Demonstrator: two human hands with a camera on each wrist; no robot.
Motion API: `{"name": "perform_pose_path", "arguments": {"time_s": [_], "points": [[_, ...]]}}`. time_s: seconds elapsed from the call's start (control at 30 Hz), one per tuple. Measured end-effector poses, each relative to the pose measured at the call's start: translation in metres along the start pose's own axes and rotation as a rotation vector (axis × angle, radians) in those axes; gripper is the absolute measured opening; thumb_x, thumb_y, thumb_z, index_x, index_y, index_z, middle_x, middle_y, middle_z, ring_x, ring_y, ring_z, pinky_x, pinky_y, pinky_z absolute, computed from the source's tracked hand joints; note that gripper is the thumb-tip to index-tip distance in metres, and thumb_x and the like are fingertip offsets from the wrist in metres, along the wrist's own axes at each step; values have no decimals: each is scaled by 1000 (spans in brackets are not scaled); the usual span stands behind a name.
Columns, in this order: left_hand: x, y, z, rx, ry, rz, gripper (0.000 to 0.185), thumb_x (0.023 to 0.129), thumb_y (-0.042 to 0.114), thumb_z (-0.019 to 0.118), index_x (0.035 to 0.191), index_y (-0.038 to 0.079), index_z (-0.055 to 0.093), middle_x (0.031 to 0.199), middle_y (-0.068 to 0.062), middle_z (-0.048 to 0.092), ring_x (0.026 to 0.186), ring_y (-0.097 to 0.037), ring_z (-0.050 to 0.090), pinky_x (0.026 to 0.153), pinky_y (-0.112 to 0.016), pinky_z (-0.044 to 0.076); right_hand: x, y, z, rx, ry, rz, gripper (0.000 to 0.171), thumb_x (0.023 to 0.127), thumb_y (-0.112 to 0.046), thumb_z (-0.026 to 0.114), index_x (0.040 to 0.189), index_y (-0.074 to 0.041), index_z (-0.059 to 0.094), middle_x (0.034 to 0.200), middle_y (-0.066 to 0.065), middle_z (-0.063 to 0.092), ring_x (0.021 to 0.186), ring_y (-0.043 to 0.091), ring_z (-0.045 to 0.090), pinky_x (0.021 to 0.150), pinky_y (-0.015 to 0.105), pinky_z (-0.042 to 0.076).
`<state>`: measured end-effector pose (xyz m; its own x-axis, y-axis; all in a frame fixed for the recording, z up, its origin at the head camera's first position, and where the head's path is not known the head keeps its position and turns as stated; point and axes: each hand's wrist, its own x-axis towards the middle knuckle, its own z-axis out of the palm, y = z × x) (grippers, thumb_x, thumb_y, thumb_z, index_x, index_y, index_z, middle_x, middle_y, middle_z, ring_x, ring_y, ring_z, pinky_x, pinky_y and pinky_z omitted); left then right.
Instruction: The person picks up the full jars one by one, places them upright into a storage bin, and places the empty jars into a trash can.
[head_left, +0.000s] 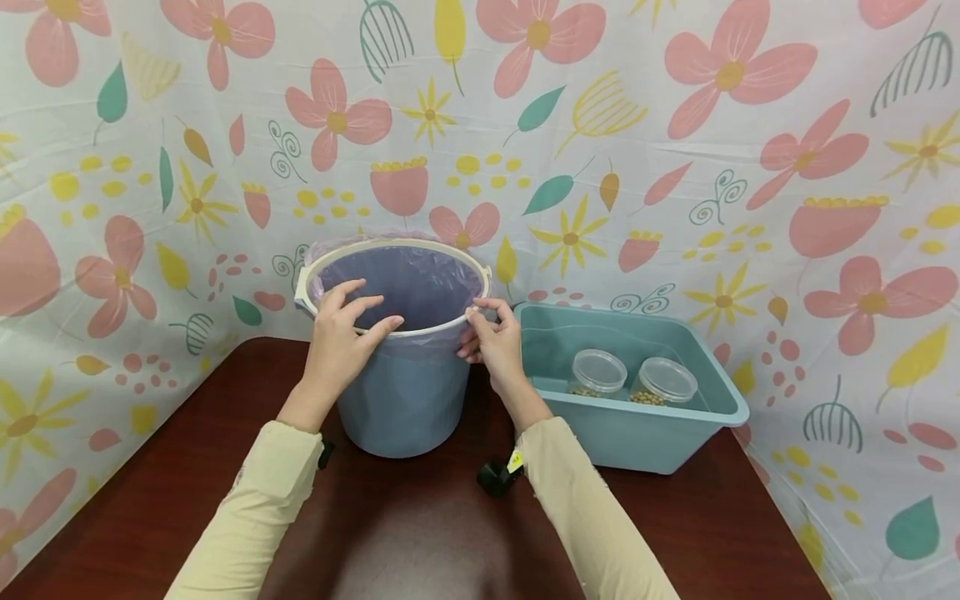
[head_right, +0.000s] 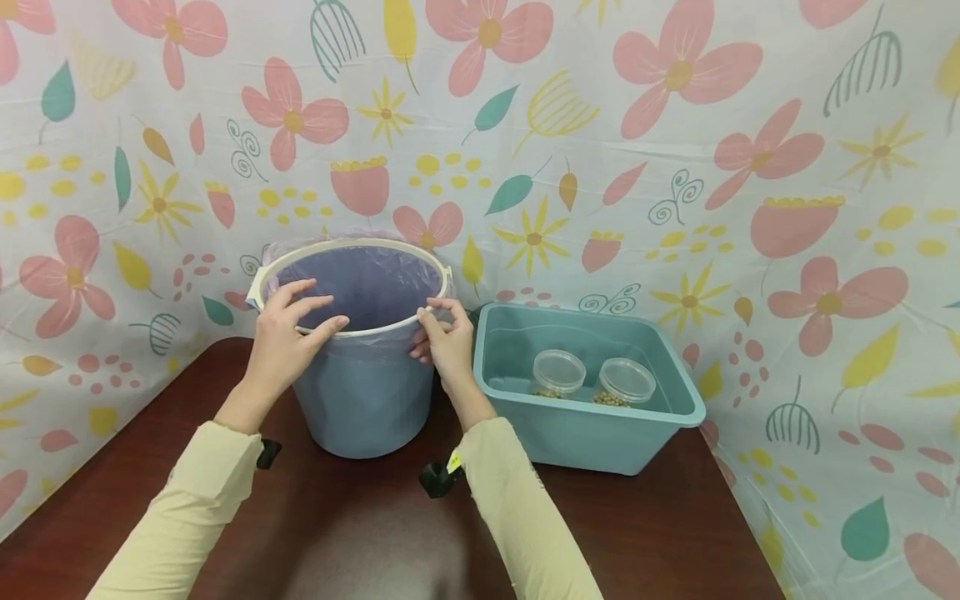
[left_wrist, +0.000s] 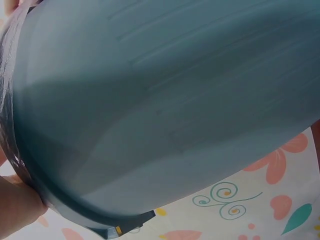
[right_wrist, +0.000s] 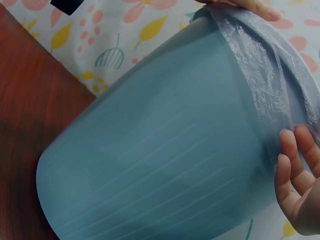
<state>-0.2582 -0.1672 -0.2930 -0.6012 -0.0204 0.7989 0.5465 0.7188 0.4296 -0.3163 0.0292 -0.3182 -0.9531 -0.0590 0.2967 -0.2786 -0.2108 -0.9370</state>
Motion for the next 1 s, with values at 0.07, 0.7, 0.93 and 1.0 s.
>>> {"name": "perform_pose_path", "arguments": {"time_s": [0.07,0.7,0.93,1.0], "points": [[-1,0,0,0,-2,7,37,73,22,75,97,-5,67,117,-20,50,112,-35,41,93,-48,32,-1,-1,0,-8,2,-6,25,88,-10,55,111,-1,49,51,3,53,38,13,52,37,25,40],[-2,5,-2,-9,27,102,30,75,16,73,96,-4,67,105,-17,58,102,-30,48,89,-41,35,-6,-14,-2,-75,3,37,30,86,-12,59,114,-2,52,54,2,55,38,12,52,38,24,42],[-5,12,-4,-65,131,223,21,75,8,71,92,-5,67,97,-17,61,96,-30,52,86,-39,38,-15,-20,-11,-166,-6,-75,36,85,-15,62,118,-4,53,69,9,60,44,14,55,42,24,45],[-8,17,-5,-79,163,248,20,75,7,70,91,-4,68,94,-16,62,93,-30,53,84,-38,38,-19,-23,-15,-228,-9,-119,33,86,-16,61,115,-2,56,73,14,61,46,15,56,44,25,46]]}}
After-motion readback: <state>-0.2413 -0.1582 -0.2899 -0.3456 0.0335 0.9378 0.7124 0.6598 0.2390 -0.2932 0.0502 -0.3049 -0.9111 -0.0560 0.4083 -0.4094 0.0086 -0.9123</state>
